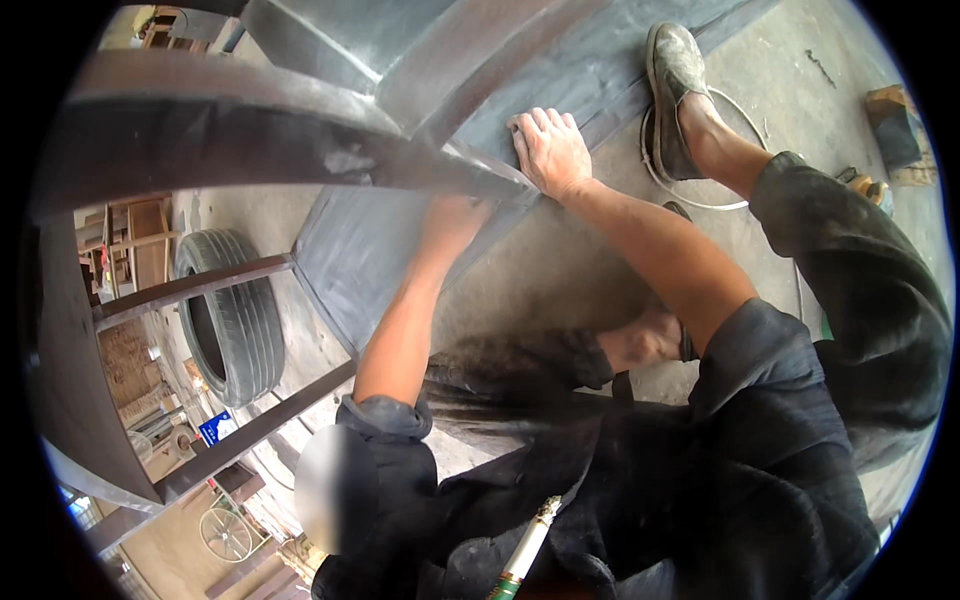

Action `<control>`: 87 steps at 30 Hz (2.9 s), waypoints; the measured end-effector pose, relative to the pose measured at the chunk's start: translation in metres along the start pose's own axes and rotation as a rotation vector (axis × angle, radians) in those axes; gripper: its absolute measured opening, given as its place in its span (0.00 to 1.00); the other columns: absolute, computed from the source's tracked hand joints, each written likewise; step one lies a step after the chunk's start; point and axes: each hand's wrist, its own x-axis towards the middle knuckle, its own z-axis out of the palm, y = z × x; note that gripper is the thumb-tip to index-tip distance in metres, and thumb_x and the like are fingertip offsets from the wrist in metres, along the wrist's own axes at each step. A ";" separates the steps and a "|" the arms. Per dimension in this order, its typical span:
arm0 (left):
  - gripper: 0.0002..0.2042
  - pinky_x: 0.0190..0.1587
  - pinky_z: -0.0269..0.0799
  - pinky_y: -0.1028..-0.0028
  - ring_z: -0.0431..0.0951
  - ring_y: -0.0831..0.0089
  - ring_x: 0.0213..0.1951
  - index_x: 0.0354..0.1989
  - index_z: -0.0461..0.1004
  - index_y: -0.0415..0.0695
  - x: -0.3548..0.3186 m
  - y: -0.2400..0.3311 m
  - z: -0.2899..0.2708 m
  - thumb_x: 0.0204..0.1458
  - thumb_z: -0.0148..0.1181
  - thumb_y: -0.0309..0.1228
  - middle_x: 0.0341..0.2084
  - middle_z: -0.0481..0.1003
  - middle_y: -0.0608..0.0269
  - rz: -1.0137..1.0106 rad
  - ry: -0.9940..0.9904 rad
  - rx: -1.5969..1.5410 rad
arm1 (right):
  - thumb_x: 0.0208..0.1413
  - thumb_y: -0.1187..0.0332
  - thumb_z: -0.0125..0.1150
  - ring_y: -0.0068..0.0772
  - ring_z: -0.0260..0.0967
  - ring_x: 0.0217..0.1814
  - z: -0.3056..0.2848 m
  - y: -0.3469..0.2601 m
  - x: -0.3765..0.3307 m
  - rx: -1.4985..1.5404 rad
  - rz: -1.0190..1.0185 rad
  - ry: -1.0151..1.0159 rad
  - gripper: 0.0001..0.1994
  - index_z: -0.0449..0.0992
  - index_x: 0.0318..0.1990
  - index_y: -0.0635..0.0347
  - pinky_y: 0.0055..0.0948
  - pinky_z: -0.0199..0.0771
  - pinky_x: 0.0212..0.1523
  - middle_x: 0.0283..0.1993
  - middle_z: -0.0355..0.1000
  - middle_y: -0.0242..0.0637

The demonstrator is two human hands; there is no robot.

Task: The person sits on the floor and sands the surface of a metal frame using a sanding block. They work on the flat panels and edges of the structure, moving the block back and forth to smooth the metal.

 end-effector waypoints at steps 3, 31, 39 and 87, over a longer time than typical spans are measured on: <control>0.06 0.46 0.73 0.59 0.76 0.54 0.45 0.29 0.80 0.40 0.001 0.003 0.001 0.49 0.62 0.30 0.37 0.78 0.52 0.068 0.025 0.077 | 0.59 0.66 0.55 0.36 0.68 0.45 -0.003 -0.004 0.001 -0.035 -0.003 0.002 0.09 0.74 0.46 0.51 0.35 0.64 0.47 0.40 0.70 0.34; 0.04 0.42 0.75 0.57 0.77 0.53 0.44 0.30 0.80 0.46 -0.094 -0.050 -0.038 0.50 0.65 0.31 0.34 0.76 0.55 -0.231 0.088 0.197 | 0.57 0.68 0.56 0.42 0.68 0.45 -0.003 -0.003 -0.001 0.033 -0.079 0.092 0.07 0.75 0.43 0.52 0.39 0.65 0.46 0.39 0.70 0.37; 0.13 0.42 0.74 0.72 0.78 0.75 0.42 0.52 0.77 0.38 -0.188 0.014 -0.046 0.60 0.59 0.28 0.46 0.80 0.62 -0.701 0.736 -0.961 | 0.59 0.72 0.54 0.54 0.66 0.44 -0.036 0.003 -0.074 0.385 0.102 -0.159 0.03 0.72 0.38 0.59 0.48 0.64 0.45 0.37 0.69 0.47; 0.15 0.42 0.83 0.67 0.83 0.58 0.40 0.50 0.71 0.29 -0.305 -0.013 -0.086 0.62 0.55 0.29 0.43 0.79 0.45 -0.913 0.580 -1.485 | 0.51 0.68 0.64 0.58 0.77 0.42 -0.036 -0.224 -0.042 0.271 -0.759 -1.076 0.36 0.60 0.69 0.50 0.46 0.79 0.43 0.43 0.76 0.55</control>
